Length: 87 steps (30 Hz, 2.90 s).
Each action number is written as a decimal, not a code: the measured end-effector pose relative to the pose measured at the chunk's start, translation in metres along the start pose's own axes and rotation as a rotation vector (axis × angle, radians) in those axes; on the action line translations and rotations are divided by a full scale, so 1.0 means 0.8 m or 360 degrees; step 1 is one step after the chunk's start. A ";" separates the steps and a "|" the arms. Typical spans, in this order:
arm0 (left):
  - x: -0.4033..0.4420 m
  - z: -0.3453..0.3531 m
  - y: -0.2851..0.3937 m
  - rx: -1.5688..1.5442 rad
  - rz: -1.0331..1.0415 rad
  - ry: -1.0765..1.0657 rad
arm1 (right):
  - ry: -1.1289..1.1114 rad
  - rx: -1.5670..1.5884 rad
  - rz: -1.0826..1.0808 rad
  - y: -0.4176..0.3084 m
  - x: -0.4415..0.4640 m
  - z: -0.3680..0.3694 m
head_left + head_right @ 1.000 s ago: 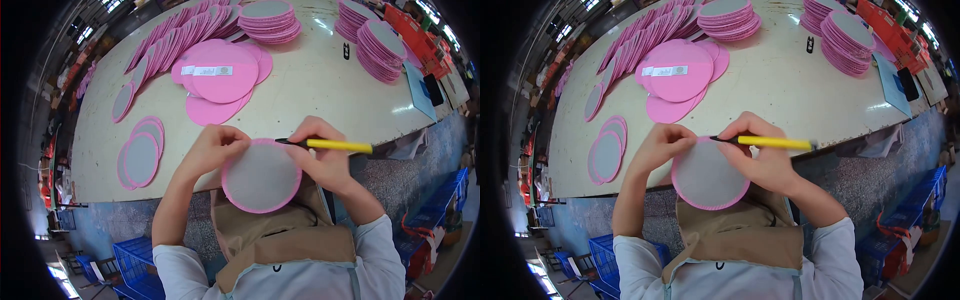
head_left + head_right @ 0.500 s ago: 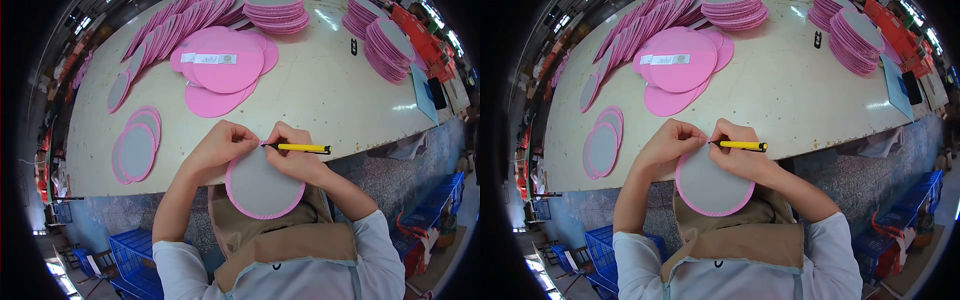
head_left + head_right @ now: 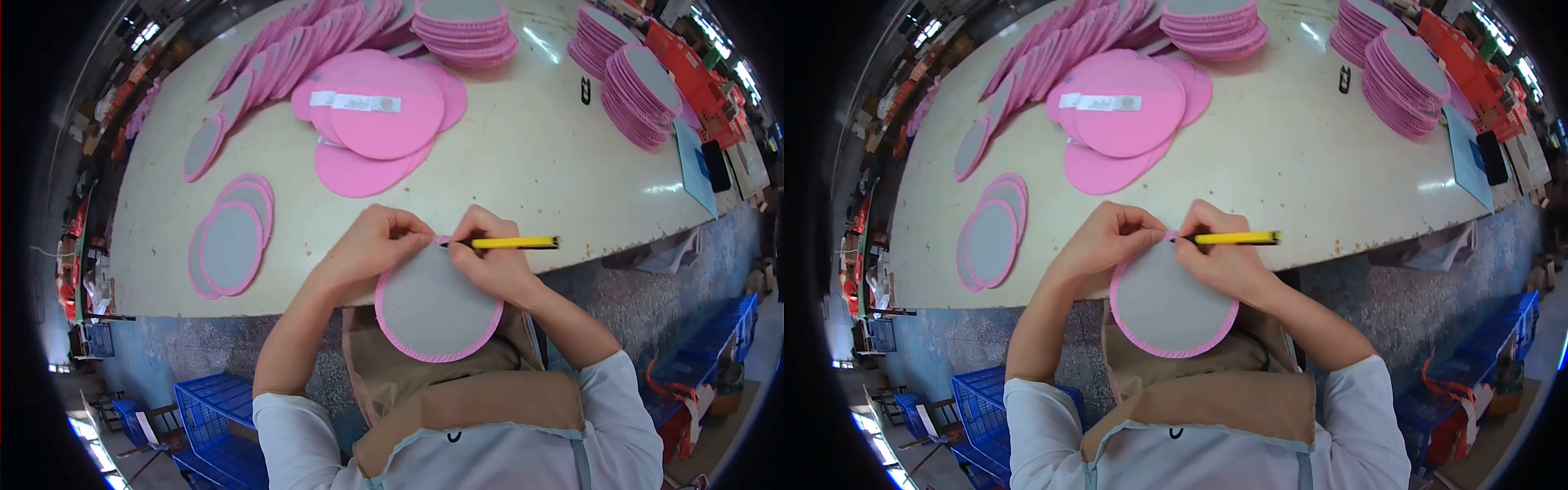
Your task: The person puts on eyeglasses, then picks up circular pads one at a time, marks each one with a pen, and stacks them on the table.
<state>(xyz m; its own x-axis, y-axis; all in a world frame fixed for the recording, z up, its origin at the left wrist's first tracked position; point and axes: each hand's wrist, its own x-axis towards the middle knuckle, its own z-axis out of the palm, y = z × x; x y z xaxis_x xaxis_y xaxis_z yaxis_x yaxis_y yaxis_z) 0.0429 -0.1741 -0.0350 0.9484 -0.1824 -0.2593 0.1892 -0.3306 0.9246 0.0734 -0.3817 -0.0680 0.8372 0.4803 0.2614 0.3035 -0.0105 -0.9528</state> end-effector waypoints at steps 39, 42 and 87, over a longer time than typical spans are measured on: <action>0.062 -0.050 -0.001 0.1845 0.1843 0.1181 | 0.0354 -0.0981 0.0878 0.159 -0.220 -0.072; 0.058 -0.048 -0.001 0.1777 0.1875 0.1238 | 0.0221 -0.1158 0.0884 0.171 -0.198 -0.057; -0.047 -0.013 -0.034 0.1477 0.1752 0.0930 | 0.0155 -0.1295 -0.1303 -0.014 -0.001 0.009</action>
<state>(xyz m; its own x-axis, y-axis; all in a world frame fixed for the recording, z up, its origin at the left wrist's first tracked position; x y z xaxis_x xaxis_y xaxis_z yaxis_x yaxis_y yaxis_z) 0.0045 -0.1484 -0.0476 0.5140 -0.4113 0.7528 -0.6514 -0.7581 0.0306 0.0660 -0.3757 -0.0587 0.2758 0.5348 0.7987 0.9443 -0.3059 -0.1212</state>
